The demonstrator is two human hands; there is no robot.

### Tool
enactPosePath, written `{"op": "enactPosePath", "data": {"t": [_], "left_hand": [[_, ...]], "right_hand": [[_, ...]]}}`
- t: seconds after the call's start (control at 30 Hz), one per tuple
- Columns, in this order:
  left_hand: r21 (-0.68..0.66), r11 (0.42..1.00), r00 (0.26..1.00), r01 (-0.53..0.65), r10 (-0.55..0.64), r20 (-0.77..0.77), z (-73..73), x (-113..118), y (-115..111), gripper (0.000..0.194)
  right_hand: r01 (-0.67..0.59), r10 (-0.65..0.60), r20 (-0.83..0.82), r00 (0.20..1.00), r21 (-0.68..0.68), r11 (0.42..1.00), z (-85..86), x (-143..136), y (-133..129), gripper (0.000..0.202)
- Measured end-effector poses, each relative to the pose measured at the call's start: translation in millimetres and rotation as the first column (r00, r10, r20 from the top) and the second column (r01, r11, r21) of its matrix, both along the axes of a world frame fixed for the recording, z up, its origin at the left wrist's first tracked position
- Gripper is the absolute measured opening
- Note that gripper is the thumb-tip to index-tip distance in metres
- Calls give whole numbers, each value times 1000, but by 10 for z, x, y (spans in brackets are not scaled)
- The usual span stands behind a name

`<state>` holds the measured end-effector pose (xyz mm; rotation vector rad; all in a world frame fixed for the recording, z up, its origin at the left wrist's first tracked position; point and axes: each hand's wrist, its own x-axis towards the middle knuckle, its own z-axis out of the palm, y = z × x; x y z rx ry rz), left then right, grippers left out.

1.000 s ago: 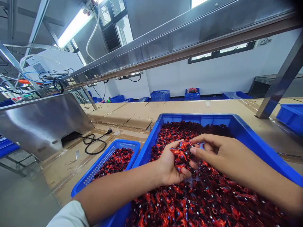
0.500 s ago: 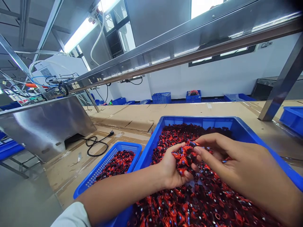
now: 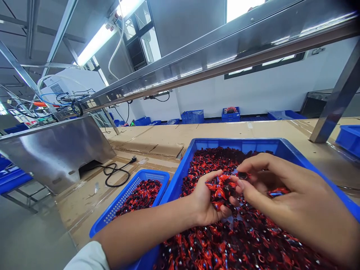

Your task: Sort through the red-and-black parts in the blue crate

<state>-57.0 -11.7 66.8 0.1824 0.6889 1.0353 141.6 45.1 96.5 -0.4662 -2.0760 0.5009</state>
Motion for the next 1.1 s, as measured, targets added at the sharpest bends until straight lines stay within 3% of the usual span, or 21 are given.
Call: {"op": "enactPosePath", "data": {"t": [0.1,0.43,0.53,0.57,0.6,0.67,0.7,0.73,0.77,0.8,0.83,0.87,0.93,1.0,1.03,1.1], "left_hand": [[0,1000,1000,1,-1,-27,6,5,6,61],[-73,997,1000,-13,13,-4,23,9,16,49],[-55,998,1000,14,-13,17,20,-6,14,36],[-38,999,1000,19,-19,17,11,-12,14,32],[-17,1000,1000,22,-22,11,-1,-18,14,28],[19,999,1000,27,-27,-14,-29,-25,15,26],[29,999,999,36,-35,-34,-43,-25,16,27],[30,999,997,44,-42,-57,-55,-21,17,28],[24,998,995,51,-49,-84,-65,-13,20,30],[14,998,992,57,-55,-113,-72,-2,22,32],[1,998,988,59,-58,-145,-78,13,24,34],[-10,999,981,52,-53,-185,-83,30,27,35],[-21,999,961,32,-37,-275,-96,67,34,34],[-24,999,933,21,-28,-360,-112,101,45,34],[-29,999,920,28,-37,-389,-121,115,52,34],[-41,998,907,53,-65,-416,-136,133,67,33]], "right_hand": [[-33,32,-13,999,-16,999,31,-14,-26,7],[-101,100,-32,994,-43,994,-5,-61,34,5],[-106,100,-40,994,-230,967,-9,-78,38,15],[-120,101,-70,992,-375,919,-3,-87,40,21],[-148,99,-118,988,-544,826,6,-96,46,29],[-231,70,-230,971,-815,531,28,-115,72,41],[-268,55,-268,962,-883,386,34,-125,92,44],[-286,51,-283,958,-916,280,33,-137,113,44],[-281,56,-276,960,-933,224,21,-150,131,45],[-252,76,-241,968,-944,211,-1,-167,144,46],[-204,112,-182,977,-949,240,-35,-188,148,48],[-150,150,-107,983,-937,317,-78,-211,142,50],[-51,180,67,981,-815,578,-174,-264,102,47],[12,125,196,973,-576,817,-260,-316,42,38],[34,84,229,970,-466,884,-292,-340,12,34],[68,30,267,963,-352,934,-325,-378,-35,32]]}}
